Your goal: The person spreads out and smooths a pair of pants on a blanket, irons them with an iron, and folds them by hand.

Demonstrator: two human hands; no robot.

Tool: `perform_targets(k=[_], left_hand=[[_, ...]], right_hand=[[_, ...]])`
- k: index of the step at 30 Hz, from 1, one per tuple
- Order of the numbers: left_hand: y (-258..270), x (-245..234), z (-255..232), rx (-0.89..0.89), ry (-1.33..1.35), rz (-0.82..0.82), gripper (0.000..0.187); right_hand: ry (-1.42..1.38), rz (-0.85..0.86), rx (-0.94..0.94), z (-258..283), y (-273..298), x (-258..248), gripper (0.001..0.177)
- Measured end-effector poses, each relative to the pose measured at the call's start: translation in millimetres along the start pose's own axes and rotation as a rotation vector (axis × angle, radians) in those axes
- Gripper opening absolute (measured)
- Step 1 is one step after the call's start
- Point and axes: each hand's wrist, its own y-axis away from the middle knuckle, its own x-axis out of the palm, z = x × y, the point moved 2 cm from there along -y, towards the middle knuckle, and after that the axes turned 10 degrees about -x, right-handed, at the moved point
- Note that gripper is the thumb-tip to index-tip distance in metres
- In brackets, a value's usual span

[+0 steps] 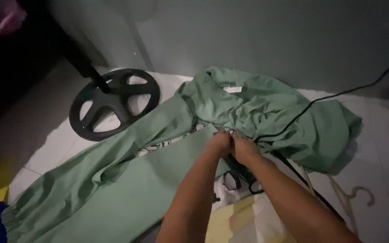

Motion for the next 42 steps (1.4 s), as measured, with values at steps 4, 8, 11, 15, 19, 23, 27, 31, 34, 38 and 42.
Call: perform_targets(k=[4,8,11,15,19,23,27,31,34,38,42], left_hand=[[-2,3,3,0.025,0.045,-0.11,0.038],[-3,3,2,0.021,0.027,-0.147,0.03],[-12,-6,0,0.025,-0.07,-0.097,0.053],[-18,-8,11,-0.068,-0.062,0.023,0.062],[-44,3,27,0.032,-0.063,-0.102,0.057],[-42,0,31,0.049,-0.023,-0.141,0.055],[5,0,35,-0.17,0.042,-0.067,0.101],[51,21,61,-0.271,-0.07,0.001,0.105],[77,28,71,-0.264,-0.061,0.014,0.105],[90,24,66,-0.257,-0.124,0.039,0.11],[89,35,77,-0.219,-0.125,0.042,0.105]], right_hand=[[-0.018,-0.039,-0.027,2,0,-2,0.033],[-0.069,-0.021,0.003,7,-4,-3,0.032],[-0.197,-0.043,0.028,7,-14,5,0.031],[-0.042,-0.033,-0.09,9,-31,3,0.035],[-0.024,-0.028,-0.066,20,-37,-4,0.041],[0.035,0.012,-0.085,23,-49,-6,0.038],[0.051,0.123,0.079,35,-45,-14,0.046],[0.024,0.1,0.103,36,-35,-11,0.058],[0.067,0.046,-0.011,24,-29,-4,0.055],[0.038,0.0,-0.085,12,-13,-6,0.053],[0.046,0.05,-0.012,10,2,-6,0.053]])
